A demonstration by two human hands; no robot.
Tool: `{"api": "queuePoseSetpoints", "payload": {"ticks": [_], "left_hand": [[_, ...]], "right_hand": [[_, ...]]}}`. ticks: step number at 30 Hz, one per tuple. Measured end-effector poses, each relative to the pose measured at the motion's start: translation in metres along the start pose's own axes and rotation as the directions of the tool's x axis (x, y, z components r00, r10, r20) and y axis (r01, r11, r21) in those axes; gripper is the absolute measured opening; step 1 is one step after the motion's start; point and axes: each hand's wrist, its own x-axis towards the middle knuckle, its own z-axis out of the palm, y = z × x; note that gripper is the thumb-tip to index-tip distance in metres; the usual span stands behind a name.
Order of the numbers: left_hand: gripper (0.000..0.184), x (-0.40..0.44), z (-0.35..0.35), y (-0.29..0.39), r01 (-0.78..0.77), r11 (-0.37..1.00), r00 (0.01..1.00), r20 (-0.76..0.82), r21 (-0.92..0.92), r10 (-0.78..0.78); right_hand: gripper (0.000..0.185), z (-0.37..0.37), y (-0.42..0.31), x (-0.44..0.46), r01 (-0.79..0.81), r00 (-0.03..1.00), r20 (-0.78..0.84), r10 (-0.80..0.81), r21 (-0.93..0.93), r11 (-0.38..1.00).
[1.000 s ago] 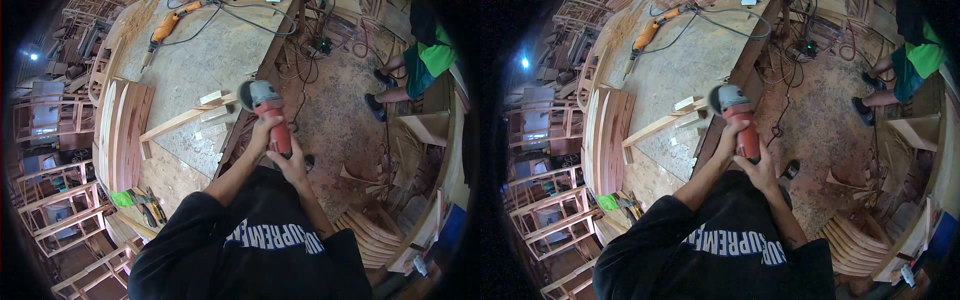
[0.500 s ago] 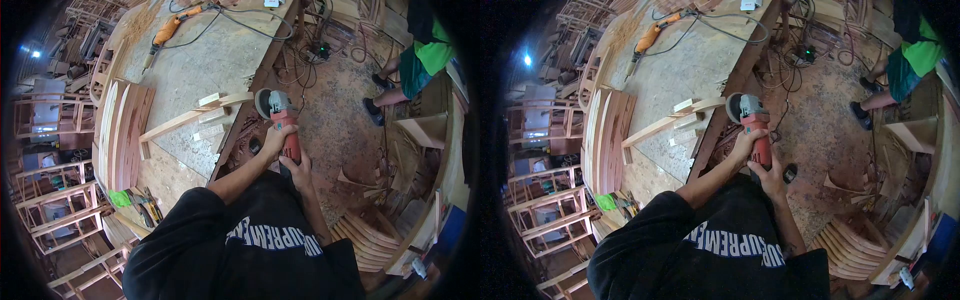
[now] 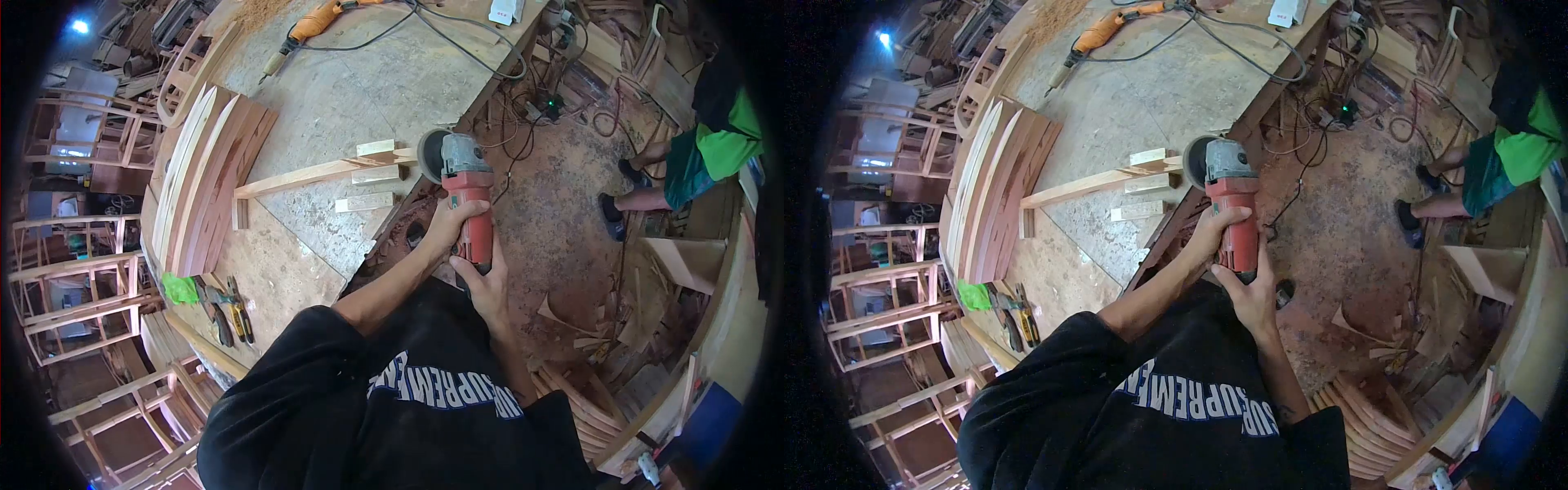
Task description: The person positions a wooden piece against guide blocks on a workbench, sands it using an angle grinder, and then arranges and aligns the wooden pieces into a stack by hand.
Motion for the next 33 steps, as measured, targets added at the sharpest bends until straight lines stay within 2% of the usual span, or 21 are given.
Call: {"api": "queuePoseSetpoints", "payload": {"ticks": [2, 3, 5, 8, 9, 11, 12, 14, 16, 18, 19, 20, 22, 24, 27, 33], "left_hand": [[0.034, 0.002, 0.004, -0.002, -0.025, 1.000, 0.999, 0.020, -0.017, 0.025], [0.035, 0.004, 0.007, 0.000, 0.007, 0.998, 1.000, 0.026, -0.068, -0.005], [0.035, 0.005, 0.013, 0.006, 0.030, 0.992, 0.999, 0.030, -0.122, -0.026], [0.034, 0.005, 0.025, 0.015, 0.071, 0.981, 0.996, 0.064, -0.182, -0.060], [0.035, 0.006, 0.028, 0.014, 0.057, 0.979, 0.996, 0.075, -0.193, -0.043], [0.036, 0.010, 0.033, 0.007, 0.041, 0.978, 0.996, 0.089, -0.204, -0.023], [0.036, 0.014, 0.034, 0.000, 0.049, 0.971, 0.995, 0.096, -0.235, -0.027], [0.037, 0.014, 0.034, -0.007, 0.057, 0.961, 0.995, 0.099, -0.269, -0.031], [0.038, 0.011, 0.032, -0.003, 0.052, 0.975, 0.995, 0.094, -0.215, -0.032], [0.037, 0.013, 0.024, -0.010, 0.066, 0.963, 0.997, 0.065, -0.263, -0.050], [0.036, 0.014, 0.018, -0.014, 0.089, 0.949, 0.996, 0.042, -0.302, -0.080], [0.036, 0.014, 0.012, -0.016, 0.088, 0.948, 0.996, 0.040, -0.305, -0.080], [0.037, 0.016, -0.001, -0.021, 0.133, 0.918, 0.991, 0.040, -0.375, -0.127], [0.037, 0.018, -0.008, -0.025, 0.144, 0.893, 0.990, 0.067, -0.426, -0.127], [0.038, 0.018, -0.020, -0.025, 0.155, 0.901, 0.988, 0.078, -0.405, -0.134], [0.041, 0.021, -0.033, -0.021, 0.155, 0.866, 0.979, 0.191, -0.476, -0.071]], "right_hand": [[0.090, -0.007, 0.001, -0.004, 0.045, 0.999, 0.016, -0.044, -0.055, 0.998], [0.090, -0.014, -0.007, -0.009, 0.051, 0.999, 0.023, -0.049, -0.063, 0.997], [0.100, -0.035, -0.029, -0.019, 0.133, 0.969, 0.236, -0.072, -0.254, 0.958], [0.103, -0.061, -0.029, -0.026, 0.142, 0.940, 0.339, -0.025, -0.325, 0.935], [0.103, -0.064, -0.029, -0.027, 0.147, 0.940, 0.339, -0.030, -0.327, 0.933], [0.101, -0.064, -0.031, -0.024, 0.052, 0.966, 0.256, -0.033, -0.067, 0.996], [0.101, -0.062, -0.031, -0.019, 0.056, 0.966, 0.257, -0.037, -0.069, 0.996], [0.099, -0.052, -0.027, -0.008, -0.085, 0.981, 0.180, 0.067, 0.093, 0.992], [0.096, -0.042, -0.016, -0.001, -0.052, 0.991, 0.130, 0.042, 0.076, 0.996], [0.096, -0.032, -0.010, 0.003, -0.111, 0.990, 0.108, 0.095, 0.160, 0.981], [0.095, -0.032, 0.010, 0.006, -0.057, 0.997, 0.051, 0.056, 0.027, 0.998], [0.095, -0.028, 0.007, 0.007, -0.059, 0.997, 0.053, 0.057, 0.024, 0.998], [0.095, -0.017, 0.001, 0.007, -0.013, 0.999, 0.045, 0.019, -0.137, 0.990], [0.095, -0.009, 0.005, 0.009, 0.002, 0.998, 0.058, 0.006, -0.126, 0.992], [0.094, 0.003, 0.007, 0.010, 0.022, 0.998, 0.055, -0.014, -0.135, 0.991], [0.092, 0.026, -0.009, 0.009, 0.033, 0.999, 0.012, -0.032, -0.157, 0.987]]}}
